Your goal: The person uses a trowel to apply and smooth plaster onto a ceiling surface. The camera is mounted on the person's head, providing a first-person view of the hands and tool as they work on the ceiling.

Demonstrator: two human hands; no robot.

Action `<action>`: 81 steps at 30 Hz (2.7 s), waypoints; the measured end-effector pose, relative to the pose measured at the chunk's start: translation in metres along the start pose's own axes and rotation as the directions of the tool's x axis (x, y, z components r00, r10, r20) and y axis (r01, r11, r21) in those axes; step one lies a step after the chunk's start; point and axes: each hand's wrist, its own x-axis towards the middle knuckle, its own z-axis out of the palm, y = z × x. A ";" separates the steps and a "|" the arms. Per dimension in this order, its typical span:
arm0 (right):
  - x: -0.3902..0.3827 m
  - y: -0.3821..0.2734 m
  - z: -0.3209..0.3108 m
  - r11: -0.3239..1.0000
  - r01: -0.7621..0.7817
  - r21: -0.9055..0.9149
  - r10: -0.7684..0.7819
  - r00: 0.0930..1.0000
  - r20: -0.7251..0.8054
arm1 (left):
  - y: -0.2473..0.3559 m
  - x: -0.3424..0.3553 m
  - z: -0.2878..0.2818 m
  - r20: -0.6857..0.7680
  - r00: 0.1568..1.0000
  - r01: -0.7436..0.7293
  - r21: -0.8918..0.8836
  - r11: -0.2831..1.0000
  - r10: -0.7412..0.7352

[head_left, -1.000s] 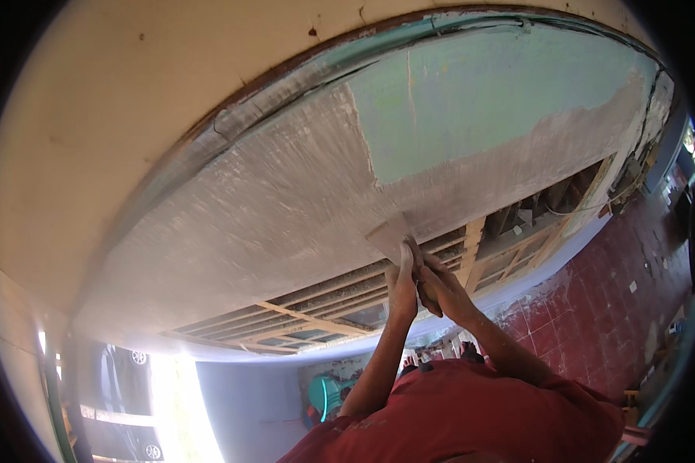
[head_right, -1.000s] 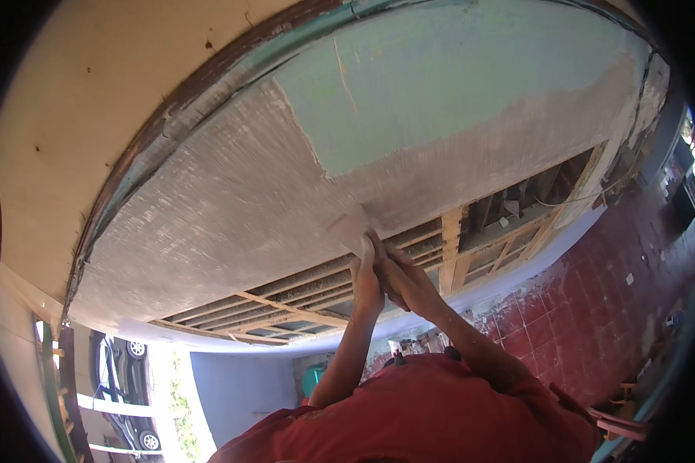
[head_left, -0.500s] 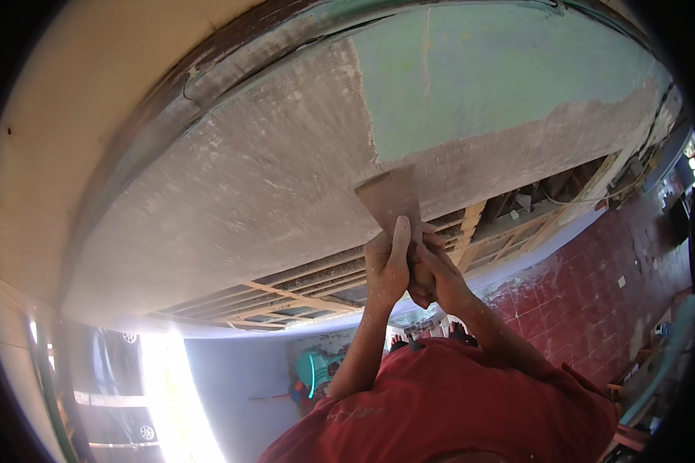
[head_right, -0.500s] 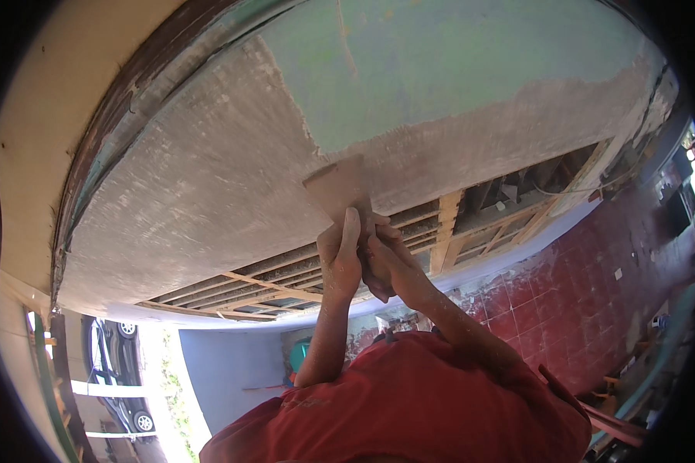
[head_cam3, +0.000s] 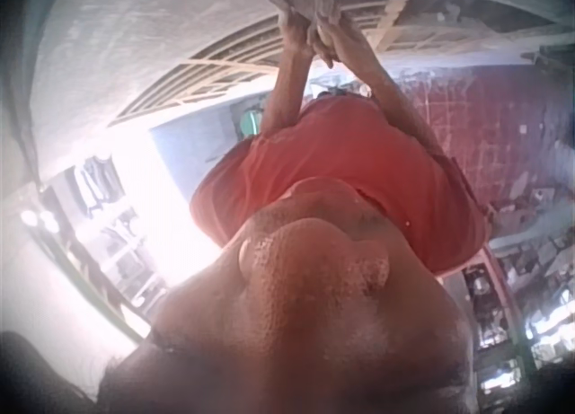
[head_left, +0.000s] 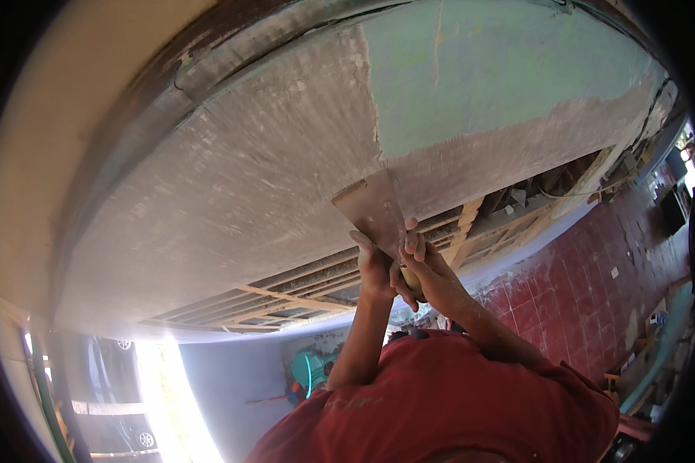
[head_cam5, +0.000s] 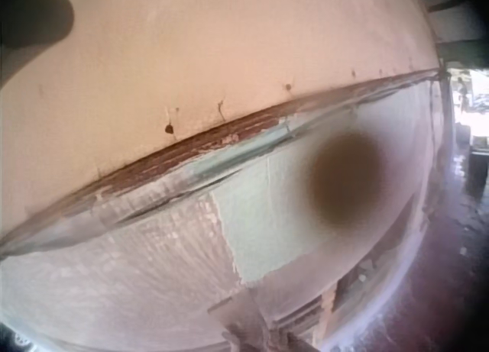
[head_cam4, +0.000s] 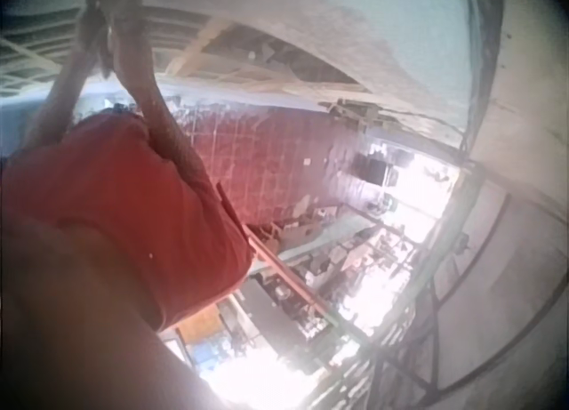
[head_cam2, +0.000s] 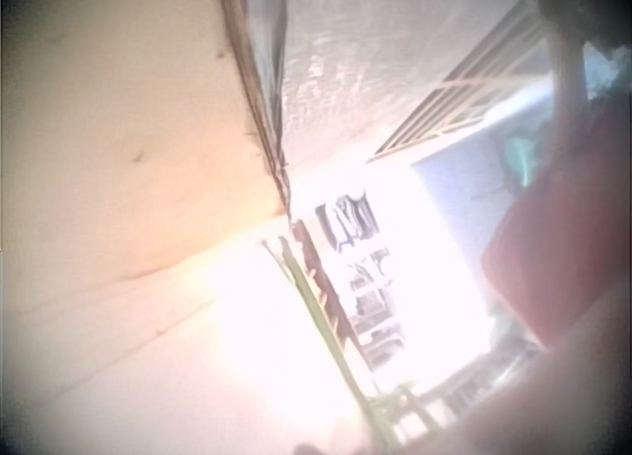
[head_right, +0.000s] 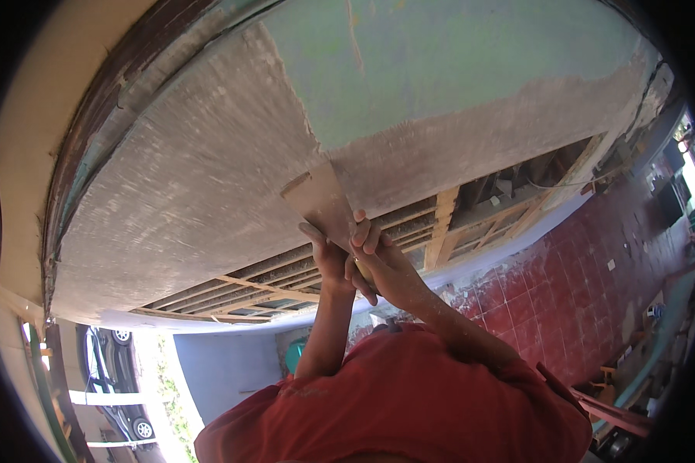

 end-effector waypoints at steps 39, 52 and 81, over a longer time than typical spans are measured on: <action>0.009 -0.066 0.022 0.993 -0.080 -0.089 0.074 0.995 -0.073 | 0.015 0.051 0.069 0.094 0.992 -0.097 0.096 0.991 0.088; 0.001 -0.089 0.025 0.982 -0.179 -0.057 0.175 0.983 -0.059 | 0.016 0.046 0.085 0.031 0.997 -0.076 0.053 0.996 0.075; -0.022 -0.009 0.025 0.272 0.346 -0.898 -0.699 0.713 0.064 | 0.001 0.015 0.045 0.054 0.998 0.047 -0.226 0.973 -0.035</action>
